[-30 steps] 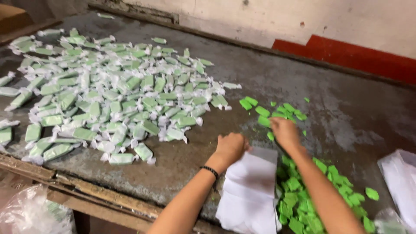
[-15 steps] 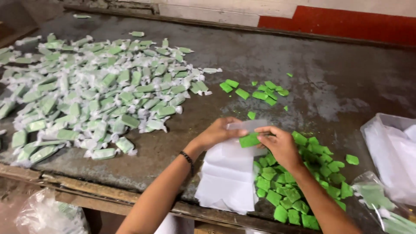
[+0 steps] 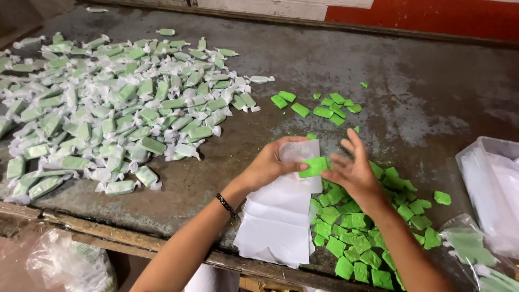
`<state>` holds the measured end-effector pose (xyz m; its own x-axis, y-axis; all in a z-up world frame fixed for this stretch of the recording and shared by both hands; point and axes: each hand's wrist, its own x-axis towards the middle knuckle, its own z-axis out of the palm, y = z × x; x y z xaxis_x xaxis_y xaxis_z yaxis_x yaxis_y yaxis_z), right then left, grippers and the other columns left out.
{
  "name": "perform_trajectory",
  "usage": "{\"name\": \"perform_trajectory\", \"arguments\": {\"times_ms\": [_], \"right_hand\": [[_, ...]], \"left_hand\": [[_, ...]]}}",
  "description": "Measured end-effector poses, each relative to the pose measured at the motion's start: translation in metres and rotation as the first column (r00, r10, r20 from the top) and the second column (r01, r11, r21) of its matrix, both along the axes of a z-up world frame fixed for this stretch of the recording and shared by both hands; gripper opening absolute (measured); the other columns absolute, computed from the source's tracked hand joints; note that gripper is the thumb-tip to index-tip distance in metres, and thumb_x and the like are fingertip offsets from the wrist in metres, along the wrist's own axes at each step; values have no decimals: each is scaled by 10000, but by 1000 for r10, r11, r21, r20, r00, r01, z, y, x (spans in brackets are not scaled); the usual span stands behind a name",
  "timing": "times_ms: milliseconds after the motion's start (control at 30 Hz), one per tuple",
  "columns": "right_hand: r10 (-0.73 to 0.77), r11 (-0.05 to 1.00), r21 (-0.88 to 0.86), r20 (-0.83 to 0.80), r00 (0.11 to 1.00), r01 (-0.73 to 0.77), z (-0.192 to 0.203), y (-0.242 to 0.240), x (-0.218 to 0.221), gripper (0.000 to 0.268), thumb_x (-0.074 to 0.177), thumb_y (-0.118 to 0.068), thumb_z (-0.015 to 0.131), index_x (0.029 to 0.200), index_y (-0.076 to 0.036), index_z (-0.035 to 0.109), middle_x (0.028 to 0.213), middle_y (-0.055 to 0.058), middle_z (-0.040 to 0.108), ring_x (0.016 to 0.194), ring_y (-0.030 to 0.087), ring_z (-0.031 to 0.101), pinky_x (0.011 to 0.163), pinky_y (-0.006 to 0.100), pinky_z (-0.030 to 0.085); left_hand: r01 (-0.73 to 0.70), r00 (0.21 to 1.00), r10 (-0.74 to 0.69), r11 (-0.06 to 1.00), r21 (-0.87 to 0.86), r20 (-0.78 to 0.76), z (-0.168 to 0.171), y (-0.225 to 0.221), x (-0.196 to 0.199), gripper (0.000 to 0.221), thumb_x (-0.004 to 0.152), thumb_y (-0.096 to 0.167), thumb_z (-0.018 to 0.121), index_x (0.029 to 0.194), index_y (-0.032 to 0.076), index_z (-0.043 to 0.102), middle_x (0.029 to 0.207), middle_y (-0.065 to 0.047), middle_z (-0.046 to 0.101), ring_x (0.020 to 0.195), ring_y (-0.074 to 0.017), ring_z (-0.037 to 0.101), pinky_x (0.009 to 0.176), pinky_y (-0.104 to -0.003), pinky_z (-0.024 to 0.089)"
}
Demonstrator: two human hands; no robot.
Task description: A person is rapidly wrapping small green rectangular items in individual pieces of white paper on a metal workbench.
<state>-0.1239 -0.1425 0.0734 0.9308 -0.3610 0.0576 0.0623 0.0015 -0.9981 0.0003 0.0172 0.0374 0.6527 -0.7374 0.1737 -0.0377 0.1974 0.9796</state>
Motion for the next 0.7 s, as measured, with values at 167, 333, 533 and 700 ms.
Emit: {"name": "perform_trajectory", "arguments": {"times_ms": [167, 333, 533, 700], "right_hand": [[54, 933, 359, -102, 993, -13, -35, -24, 5, 441, 821, -42, 623, 1253, -10, 542, 1100, 123, 626, 878, 233, 644, 749, 359, 516], [5, 929, 368, -102, 995, 33, -50, -52, 13, 159, 907, -191, 605, 1048, -141, 551, 921, -12, 643, 834, 165, 664, 748, 317, 527], [-1, 984, -181, -50, 999, -8, -40, -19, 3, 245, 755, -185, 789, 817, 35, 704, 700, 153, 710, 609, 165, 651, 586, 333, 548], [7, 978, -210, -25, 1000, -12, -37, -11, 4, 263, 760, -204, 784, 840, 35, 710, 715, 168, 716, 633, 175, 655, 623, 345, 542]], "left_hand": [[25, 1000, -26, 1000, 12, 16, 12, 6, -4, 630, 678, 109, 830, 1258, 31, 596, 1017, -107, 656, 895, -143, 595, 828, -304, 522], [-37, 992, 30, 998, 52, 126, 2, 5, 1, 615, 698, 103, 831, 1269, 76, 605, 1030, -116, 666, 922, -144, 606, 854, -312, 509], [-80, 984, 70, 995, 55, 161, -2, 1, 4, 550, 737, 135, 808, 1252, 92, 619, 1003, -129, 675, 919, -177, 618, 868, -338, 498], [-122, 977, 111, 991, 53, 179, 0, 0, 6, 506, 767, 163, 783, 1245, 112, 625, 988, -131, 682, 927, -177, 627, 855, -344, 507]]}}
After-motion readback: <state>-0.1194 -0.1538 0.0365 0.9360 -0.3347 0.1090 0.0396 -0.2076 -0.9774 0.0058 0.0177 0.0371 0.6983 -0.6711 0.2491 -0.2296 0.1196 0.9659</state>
